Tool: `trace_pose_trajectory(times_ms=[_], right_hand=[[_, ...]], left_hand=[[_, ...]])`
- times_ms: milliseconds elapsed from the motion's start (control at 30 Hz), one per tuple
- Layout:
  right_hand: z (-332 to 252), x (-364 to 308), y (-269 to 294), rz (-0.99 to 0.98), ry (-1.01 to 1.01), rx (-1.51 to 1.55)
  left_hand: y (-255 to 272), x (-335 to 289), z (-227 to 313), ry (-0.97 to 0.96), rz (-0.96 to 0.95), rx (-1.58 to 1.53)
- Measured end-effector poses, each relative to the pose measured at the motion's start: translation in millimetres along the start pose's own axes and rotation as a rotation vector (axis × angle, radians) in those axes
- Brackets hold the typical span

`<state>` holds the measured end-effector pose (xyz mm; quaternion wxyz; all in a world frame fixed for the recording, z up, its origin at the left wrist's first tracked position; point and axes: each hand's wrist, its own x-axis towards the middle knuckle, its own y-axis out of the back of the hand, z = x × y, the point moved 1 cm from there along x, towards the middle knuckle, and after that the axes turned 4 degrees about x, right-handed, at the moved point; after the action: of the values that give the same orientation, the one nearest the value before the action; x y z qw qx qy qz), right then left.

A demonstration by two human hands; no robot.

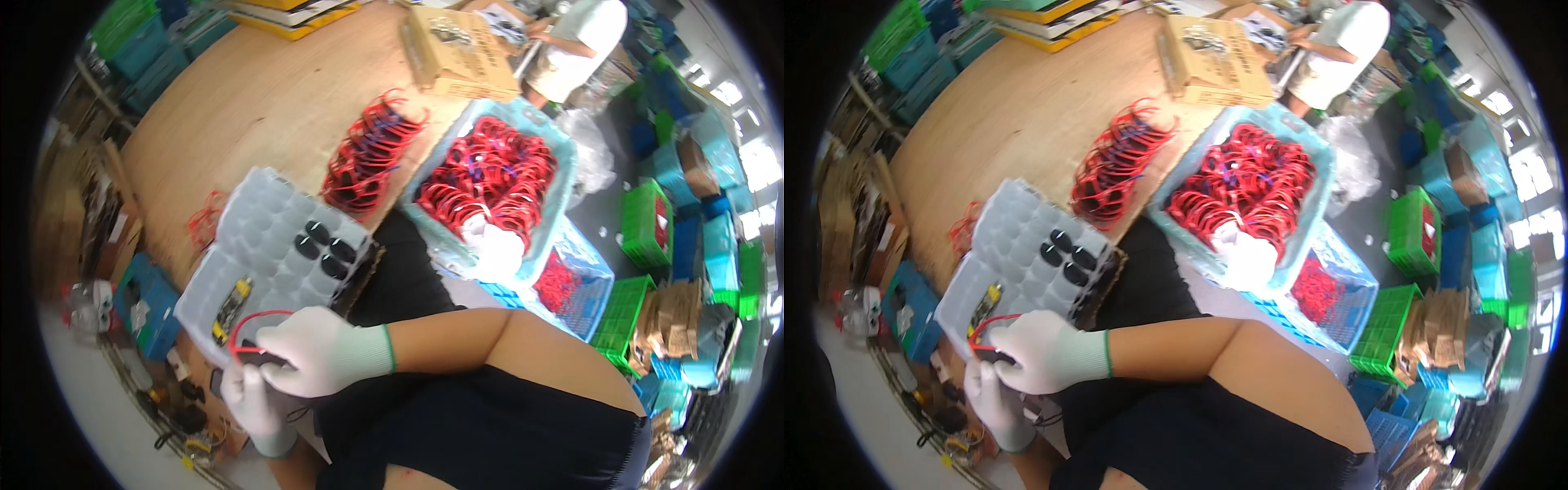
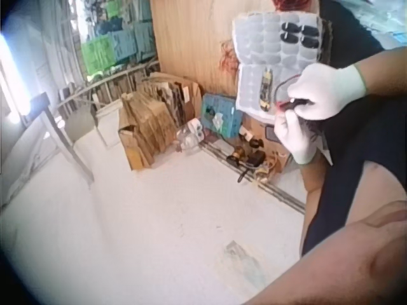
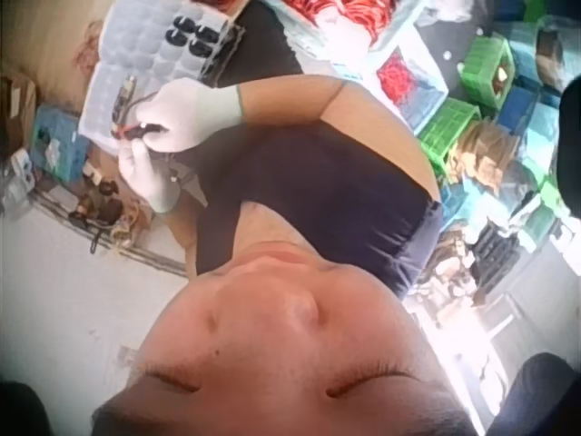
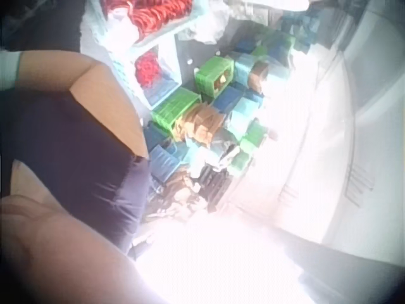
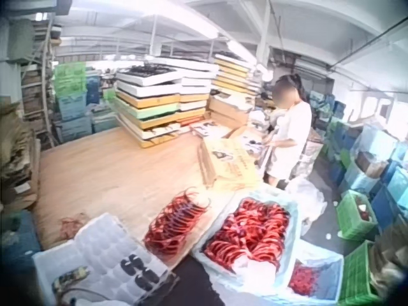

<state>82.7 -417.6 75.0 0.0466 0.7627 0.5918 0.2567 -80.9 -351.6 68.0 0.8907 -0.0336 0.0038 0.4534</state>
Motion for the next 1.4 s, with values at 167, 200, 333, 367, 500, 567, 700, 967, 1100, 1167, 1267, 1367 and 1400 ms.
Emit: trace_pose_trajectory(times_ms=[167,200,333,367,500,567,700,967,1100,1167,1267,1367,1400], right_hand=[[6.4,-3.2,-0.9,-0.044,0.033,-0.112],[6.2,-2.7,0.2,-0.067,0.035,-0.116],[5.5,-1.6,6.0,-0.093,0.067,-0.079],[7.6,-2.1,8.0,-0.101,0.062,-0.065],[10.2,0.1,18.3,-0.110,-0.002,0.018],[15.8,-0.5,20.0,-0.079,-0.033,0.003],[25.7,-0.4,26.2,-0.021,-0.098,0.003],[37.2,0.3,43.7,0.000,0.011,-0.041],[53.2,2.7,54.0,-0.048,-0.020,-0.024],[67.1,5.4,56.3,-0.035,0.068,-0.104],[91.8,15.5,81.6,-0.061,0.130,-0.130],[179.8,45.8,154.5,0.115,0.060,-0.555],[207.0,63.8,190.1,0.378,-0.188,-0.565]], left_hand=[[8.2,7.2,-22.9,0.014,-0.080,-0.096],[10.7,5.8,-30.5,0.006,-0.089,-0.133],[10.2,3.1,-30.3,-0.016,-0.057,-0.132],[7.6,3.3,-24.7,-0.004,-0.081,-0.137],[-2.5,9.3,-9.1,0.061,-0.077,-0.103],[-7.6,14.0,-9.3,0.073,-0.058,-0.057],[-15.4,22.4,-24.3,0.108,-0.018,-0.050],[-31.2,36.2,-23.7,0.122,-0.092,-0.108],[-39.3,56.4,-18.6,0.044,-0.104,0.071],[-43.6,66.7,-22.4,0.066,-0.102,0.038],[-47.9,83.2,-36.5,0.051,-0.152,0.086],[-43.1,106.1,-42.9,-0.014,-0.117,0.246],[-42.2,112.0,-43.1,-0.030,-0.114,0.296]])
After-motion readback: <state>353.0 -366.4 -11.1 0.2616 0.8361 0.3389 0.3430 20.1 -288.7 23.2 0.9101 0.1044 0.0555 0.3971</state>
